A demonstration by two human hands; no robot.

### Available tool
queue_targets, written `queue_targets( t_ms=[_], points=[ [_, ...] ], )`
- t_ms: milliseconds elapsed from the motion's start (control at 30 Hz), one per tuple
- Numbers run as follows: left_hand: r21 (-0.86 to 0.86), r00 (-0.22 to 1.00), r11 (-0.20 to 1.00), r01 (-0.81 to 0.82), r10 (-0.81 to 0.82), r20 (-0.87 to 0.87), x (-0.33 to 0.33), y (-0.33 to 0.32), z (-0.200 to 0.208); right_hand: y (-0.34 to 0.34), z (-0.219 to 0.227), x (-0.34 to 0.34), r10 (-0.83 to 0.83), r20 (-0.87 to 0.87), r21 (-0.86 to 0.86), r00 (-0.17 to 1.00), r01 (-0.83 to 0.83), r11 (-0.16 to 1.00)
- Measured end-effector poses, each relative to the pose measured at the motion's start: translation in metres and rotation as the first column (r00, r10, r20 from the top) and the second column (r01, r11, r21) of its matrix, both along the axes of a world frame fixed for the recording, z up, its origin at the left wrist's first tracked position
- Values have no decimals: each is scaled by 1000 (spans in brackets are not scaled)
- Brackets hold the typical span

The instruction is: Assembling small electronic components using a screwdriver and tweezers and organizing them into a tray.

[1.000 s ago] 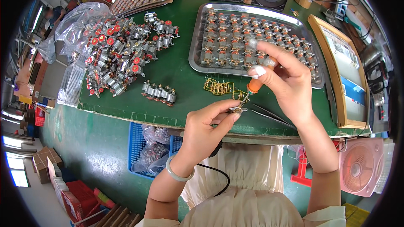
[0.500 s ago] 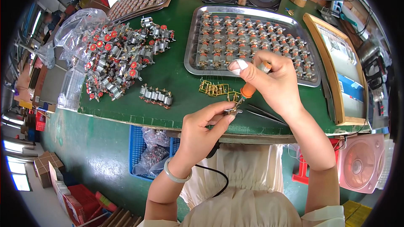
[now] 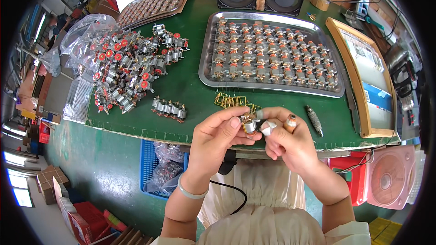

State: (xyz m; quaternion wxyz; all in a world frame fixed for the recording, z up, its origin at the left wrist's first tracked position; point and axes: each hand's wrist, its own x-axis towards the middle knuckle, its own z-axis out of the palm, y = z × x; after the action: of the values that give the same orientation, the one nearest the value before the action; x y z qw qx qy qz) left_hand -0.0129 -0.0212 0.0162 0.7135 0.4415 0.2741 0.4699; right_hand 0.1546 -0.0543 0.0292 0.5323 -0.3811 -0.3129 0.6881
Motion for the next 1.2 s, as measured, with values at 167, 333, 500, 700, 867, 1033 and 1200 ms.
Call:
queue_targets(
  t_ms=[167,333,500,700,867,1033,1200],
  points=[
    [-107,996,993,48,-40,78,5,-3,0,4,-2,-6,-125,-107,86,986,134,987],
    [-96,992,991,93,-83,95,7,-4,2,1,1,-8,-190,-96,160,977,204,966],
    [-68,985,989,134,-125,119,7,-4,3,-2,-1,-6,-183,-116,154,976,200,968],
    [42,992,993,110,-113,56,10,-6,4,-5,0,7,-214,-98,105,972,224,969],
    [55,998,997,48,-51,44,6,-4,1,-5,-2,25,-357,363,361,861,223,905],
    [-9,984,997,-80,80,159,11,-5,2,-14,-6,45,-262,265,241,928,199,950],
    [-180,945,971,-156,200,259,19,-9,7,-30,-4,14,-239,168,425,956,149,893]
  ],
)
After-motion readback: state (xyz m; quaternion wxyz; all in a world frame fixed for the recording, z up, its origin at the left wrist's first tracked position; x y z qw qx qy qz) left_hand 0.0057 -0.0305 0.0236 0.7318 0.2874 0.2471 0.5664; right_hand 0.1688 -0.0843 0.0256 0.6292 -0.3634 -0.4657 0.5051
